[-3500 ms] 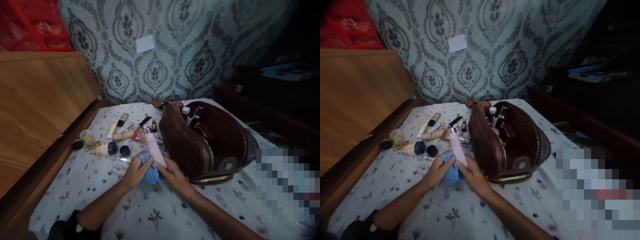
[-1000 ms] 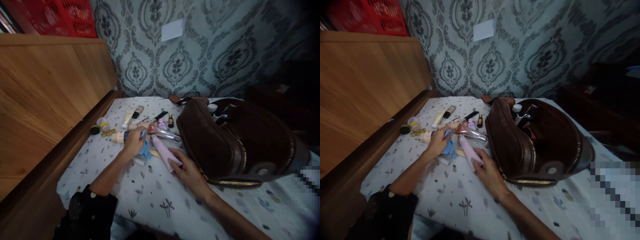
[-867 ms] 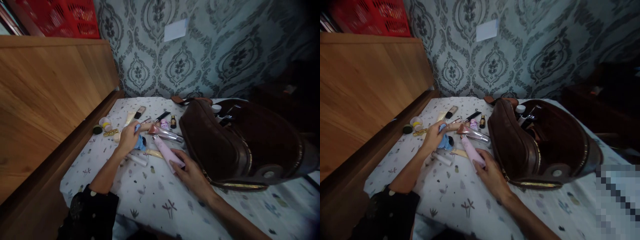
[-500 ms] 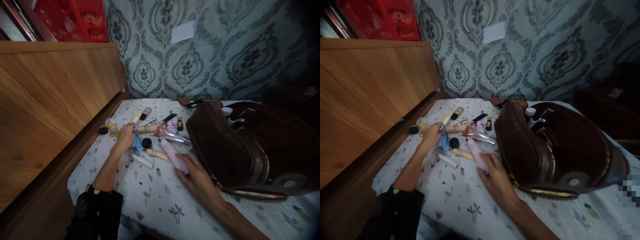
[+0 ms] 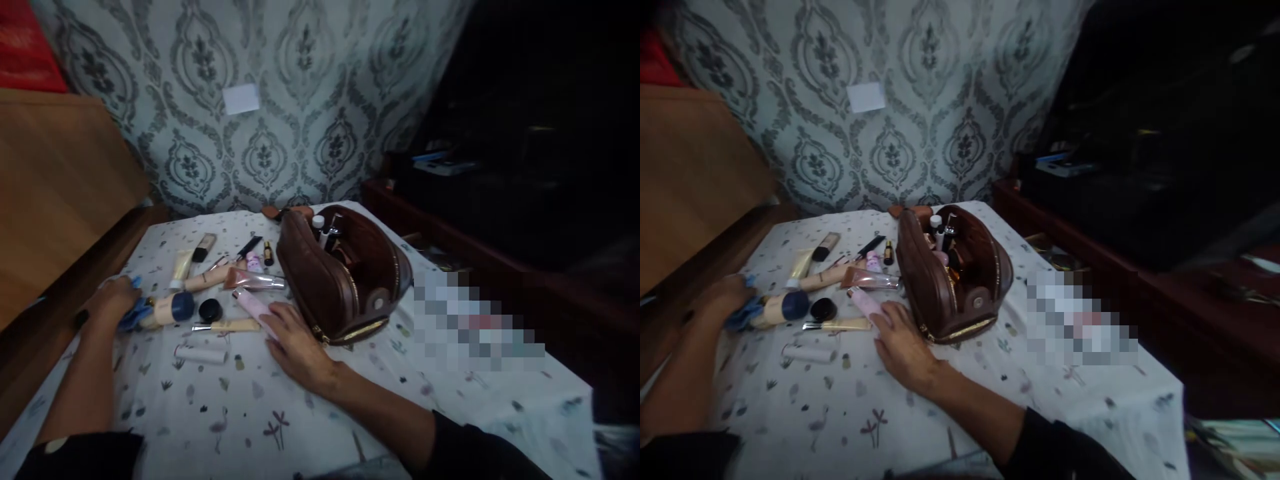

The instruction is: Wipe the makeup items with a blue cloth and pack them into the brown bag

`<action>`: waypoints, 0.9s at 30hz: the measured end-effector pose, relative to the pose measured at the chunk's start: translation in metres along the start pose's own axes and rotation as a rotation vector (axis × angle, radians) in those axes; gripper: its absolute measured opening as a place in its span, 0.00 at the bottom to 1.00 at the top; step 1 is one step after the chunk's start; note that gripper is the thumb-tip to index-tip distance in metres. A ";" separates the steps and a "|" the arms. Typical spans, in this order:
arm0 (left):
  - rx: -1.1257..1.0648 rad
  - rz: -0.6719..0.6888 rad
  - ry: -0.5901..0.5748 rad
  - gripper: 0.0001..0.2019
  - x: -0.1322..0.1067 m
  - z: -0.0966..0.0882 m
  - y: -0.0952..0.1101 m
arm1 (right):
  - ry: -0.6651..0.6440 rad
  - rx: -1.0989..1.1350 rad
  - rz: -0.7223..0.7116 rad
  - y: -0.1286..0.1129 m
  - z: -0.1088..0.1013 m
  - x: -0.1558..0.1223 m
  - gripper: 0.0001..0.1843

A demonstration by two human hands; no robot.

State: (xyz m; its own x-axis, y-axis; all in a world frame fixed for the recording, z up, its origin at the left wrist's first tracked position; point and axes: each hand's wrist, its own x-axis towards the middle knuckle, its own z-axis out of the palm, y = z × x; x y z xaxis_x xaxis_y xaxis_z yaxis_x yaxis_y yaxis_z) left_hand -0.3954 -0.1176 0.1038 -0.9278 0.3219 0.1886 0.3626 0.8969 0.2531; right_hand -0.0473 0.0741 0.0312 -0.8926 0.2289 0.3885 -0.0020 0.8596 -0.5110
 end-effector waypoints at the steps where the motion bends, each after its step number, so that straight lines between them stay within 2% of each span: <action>1: 0.041 -0.008 -0.025 0.14 0.002 0.002 -0.001 | -0.005 -0.005 0.006 -0.001 -0.001 0.000 0.24; 5: 0.247 -0.083 -0.072 0.15 0.002 0.006 -0.008 | -0.002 -0.015 0.008 -0.002 -0.002 0.000 0.22; 10: 0.137 -0.007 -0.103 0.13 -0.007 -0.004 -0.013 | 0.029 -0.058 -0.048 -0.001 -0.002 0.000 0.20; 14: 0.096 0.045 -0.076 0.07 -0.020 -0.009 -0.017 | 0.043 -0.051 -0.204 -0.010 -0.001 0.001 0.14; 18: 0.050 0.087 0.004 0.11 -0.036 -0.004 -0.024 | -0.108 0.024 -0.424 -0.034 0.004 0.011 0.13; 21: -0.003 0.124 0.085 0.12 -0.047 0.003 -0.030 | -0.225 0.026 -0.514 -0.052 0.014 0.020 0.14; 24: -0.142 0.176 0.218 0.13 -0.055 0.007 -0.037 | -0.252 -0.021 -0.537 -0.058 0.029 0.029 0.14; 27: -0.296 0.247 0.356 0.12 -0.057 0.007 -0.043 | -0.240 -0.055 -0.504 -0.053 0.042 0.034 0.16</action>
State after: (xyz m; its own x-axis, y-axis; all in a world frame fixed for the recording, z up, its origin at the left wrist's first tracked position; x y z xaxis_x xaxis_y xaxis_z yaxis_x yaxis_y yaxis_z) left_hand -0.3583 -0.1725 0.0759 -0.7428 0.3438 0.5745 0.6240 0.6664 0.4081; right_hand -0.0967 0.0172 0.0392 -0.8649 -0.3212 0.3857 -0.4371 0.8598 -0.2640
